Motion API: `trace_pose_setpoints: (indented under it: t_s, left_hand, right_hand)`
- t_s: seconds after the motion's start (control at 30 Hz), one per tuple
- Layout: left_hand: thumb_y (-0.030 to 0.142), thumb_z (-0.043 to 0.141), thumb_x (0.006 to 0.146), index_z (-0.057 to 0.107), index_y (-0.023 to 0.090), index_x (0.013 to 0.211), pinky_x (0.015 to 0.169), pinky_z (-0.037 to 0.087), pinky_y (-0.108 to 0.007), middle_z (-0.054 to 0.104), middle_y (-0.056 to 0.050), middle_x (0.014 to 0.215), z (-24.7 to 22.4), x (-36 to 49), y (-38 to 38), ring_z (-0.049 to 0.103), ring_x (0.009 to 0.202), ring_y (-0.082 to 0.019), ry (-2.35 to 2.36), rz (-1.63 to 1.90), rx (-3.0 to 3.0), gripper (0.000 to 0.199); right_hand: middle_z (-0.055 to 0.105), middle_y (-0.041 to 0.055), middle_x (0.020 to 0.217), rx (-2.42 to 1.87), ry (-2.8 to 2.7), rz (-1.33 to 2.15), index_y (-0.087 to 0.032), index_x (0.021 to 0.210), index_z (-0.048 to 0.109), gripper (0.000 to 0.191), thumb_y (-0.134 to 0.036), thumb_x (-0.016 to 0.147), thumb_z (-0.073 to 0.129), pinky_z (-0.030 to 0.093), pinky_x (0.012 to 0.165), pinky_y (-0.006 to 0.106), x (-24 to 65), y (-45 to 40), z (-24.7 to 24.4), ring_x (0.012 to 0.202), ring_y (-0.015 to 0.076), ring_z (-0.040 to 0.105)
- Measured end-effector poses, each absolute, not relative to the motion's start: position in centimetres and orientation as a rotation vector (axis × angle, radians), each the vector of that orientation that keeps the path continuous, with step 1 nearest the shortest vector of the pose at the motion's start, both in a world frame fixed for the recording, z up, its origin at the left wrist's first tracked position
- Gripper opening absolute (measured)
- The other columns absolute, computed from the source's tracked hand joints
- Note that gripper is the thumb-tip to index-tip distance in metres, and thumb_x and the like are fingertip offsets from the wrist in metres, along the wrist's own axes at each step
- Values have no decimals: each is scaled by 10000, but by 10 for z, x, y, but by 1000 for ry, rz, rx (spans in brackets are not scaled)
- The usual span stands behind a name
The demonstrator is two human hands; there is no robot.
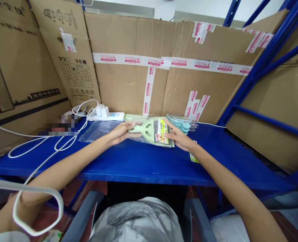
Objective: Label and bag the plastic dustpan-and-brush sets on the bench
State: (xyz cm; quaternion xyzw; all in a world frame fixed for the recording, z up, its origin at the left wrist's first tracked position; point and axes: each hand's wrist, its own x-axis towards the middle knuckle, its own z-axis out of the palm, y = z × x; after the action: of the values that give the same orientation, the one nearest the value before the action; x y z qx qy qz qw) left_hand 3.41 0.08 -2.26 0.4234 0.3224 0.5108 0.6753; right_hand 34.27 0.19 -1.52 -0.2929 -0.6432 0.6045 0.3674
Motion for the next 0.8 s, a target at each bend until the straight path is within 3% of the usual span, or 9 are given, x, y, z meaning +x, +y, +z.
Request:
trace_pose_setpoints:
  t_s: [0.2, 0.43, 0.67, 0.8]
  left_hand:
    - [81, 624, 1011, 794, 17, 1097, 883, 709, -406, 694, -93, 776, -22, 37, -1, 799, 839, -235, 737, 1215, 930, 200]
    - [24, 601, 994, 791, 22, 1098, 938, 692, -474, 642, -42, 683, -22, 39, -2, 774, 770, -205, 710, 1204, 941, 216]
    - [67, 658, 986, 777, 39, 1178, 941, 691, -461, 752, -122, 857, -26, 41, 0, 798, 938, -257, 755, 1186, 981, 228]
    - [99, 588, 1037, 760, 46, 1205, 901, 704, -450, 787, -160, 974, -25, 41, -1, 799, 959, -256, 778, 1153, 1024, 247]
  right_hand:
    - [766, 42, 1213, -933, -1451, 1181, -351, 1670, 368, 904, -517, 894, 801, 594, 969, 417, 352, 24, -26, 1039, 244, 722]
    - [769, 54, 1300, -791, -1414, 1581, -297, 1489, 565, 652, -622, 931, 661, 608, 958, 441, 339, 14, -22, 1119, 296, 751]
    - [822, 32, 1137, -857, -1344, 1450, -281, 1265, 651, 543, -297, 766, 864, 646, 859, 378, 334, 6, -20, 992, 272, 794]
    - [825, 37, 1106, -878, -1355, 1434, -269, 1206, 657, 499, -260, 754, 868, 660, 778, 366, 335, 8, -21, 928, 261, 802]
